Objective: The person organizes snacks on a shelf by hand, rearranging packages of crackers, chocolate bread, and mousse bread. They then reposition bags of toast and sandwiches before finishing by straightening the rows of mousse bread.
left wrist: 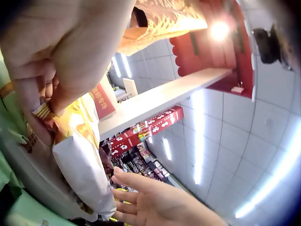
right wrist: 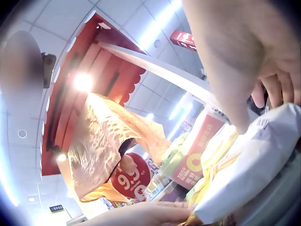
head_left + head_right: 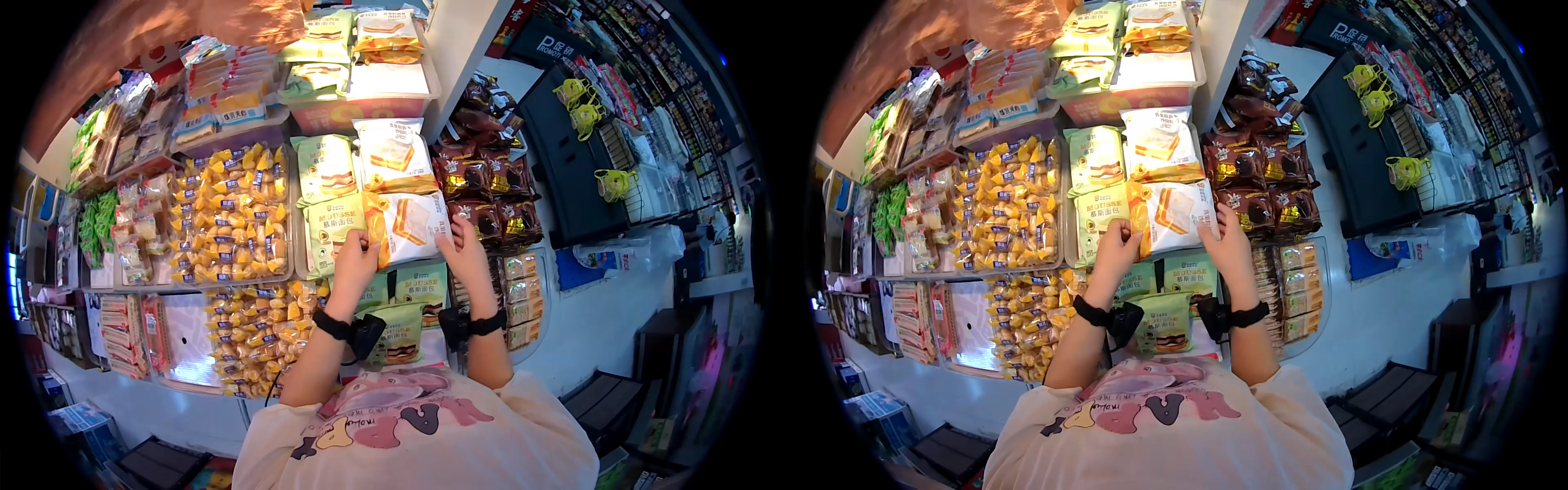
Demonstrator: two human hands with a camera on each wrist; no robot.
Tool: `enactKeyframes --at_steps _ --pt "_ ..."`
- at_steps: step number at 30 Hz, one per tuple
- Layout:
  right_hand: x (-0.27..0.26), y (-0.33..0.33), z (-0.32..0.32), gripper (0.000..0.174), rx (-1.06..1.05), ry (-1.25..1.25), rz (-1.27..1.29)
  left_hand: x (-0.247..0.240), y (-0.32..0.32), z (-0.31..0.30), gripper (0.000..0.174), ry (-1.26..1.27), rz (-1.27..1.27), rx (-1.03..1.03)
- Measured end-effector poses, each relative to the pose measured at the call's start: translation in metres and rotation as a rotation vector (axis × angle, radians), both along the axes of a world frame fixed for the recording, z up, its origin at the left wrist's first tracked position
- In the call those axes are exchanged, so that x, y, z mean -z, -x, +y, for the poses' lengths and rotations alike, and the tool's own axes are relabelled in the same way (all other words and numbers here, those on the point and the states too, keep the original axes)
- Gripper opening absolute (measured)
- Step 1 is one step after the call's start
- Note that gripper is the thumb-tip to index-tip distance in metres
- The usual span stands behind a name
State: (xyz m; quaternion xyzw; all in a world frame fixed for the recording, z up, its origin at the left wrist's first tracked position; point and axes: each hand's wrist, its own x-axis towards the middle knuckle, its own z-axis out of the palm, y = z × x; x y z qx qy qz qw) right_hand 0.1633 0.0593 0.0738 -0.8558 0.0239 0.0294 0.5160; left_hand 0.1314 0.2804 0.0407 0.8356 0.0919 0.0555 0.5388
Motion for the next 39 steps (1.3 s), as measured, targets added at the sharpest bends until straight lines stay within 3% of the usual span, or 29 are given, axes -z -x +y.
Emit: enactKeyframes --at_steps 4,7,10,15,23,25,27,28,31,32,35,36,39 --pt "-0.001 0.006 0.010 0.055 -0.019 0.129 -0.072 -0.071 0.006 -0.021 0.045 -0.535 0.159 0.060" --pt "0.000 0.010 0.014 0.050 0.007 0.174 -0.084 -0.074 0.013 -0.025 0.063 -0.707 -0.027 0.165" --pt "0.010 0.011 0.015 0.046 0.028 0.075 -0.112 -0.068 0.016 -0.022 0.069 -0.854 -0.087 0.305" --pt "0.011 0.011 0.017 0.043 0.038 0.036 -0.136 -0.022 0.006 -0.021 0.076 -0.905 -0.109 0.307" --pt "0.002 0.017 0.005 0.049 0.074 0.100 -0.194 -0.065 0.016 -0.007 0.088 -0.724 -0.090 0.306" --pt "-0.004 0.019 0.001 0.040 0.115 0.093 -0.228 -0.072 0.019 0.001 0.090 -0.686 -0.079 0.292" --pt "-0.018 0.022 -0.006 0.032 0.131 0.097 -0.269 -0.084 0.022 0.007 0.072 -0.571 -0.151 0.180" --pt "-0.019 0.021 -0.007 0.018 0.174 0.074 -0.336 -0.089 0.022 0.011 0.063 -0.513 -0.185 0.121" --pt "-0.040 0.029 -0.017 0.027 0.140 0.074 -0.265 -0.095 0.022 0.032 0.029 -0.504 -0.052 0.065" --pt "-0.046 0.031 -0.014 0.037 0.210 0.068 -0.158 -0.087 0.023 0.039 0.020 -0.501 -0.087 0.006" --pt "-0.061 0.036 -0.007 0.035 0.190 -0.015 -0.037 -0.076 0.023 0.057 0.016 -0.525 -0.030 -0.084" --pt "-0.058 0.037 -0.001 0.024 0.148 -0.113 -0.089 -0.076 0.022 0.063 0.013 -0.453 0.133 -0.077" --pt "-0.053 0.037 0.013 0.018 0.136 -0.172 -0.135 -0.070 0.024 0.072 0.019 -0.470 -0.100 -0.126"
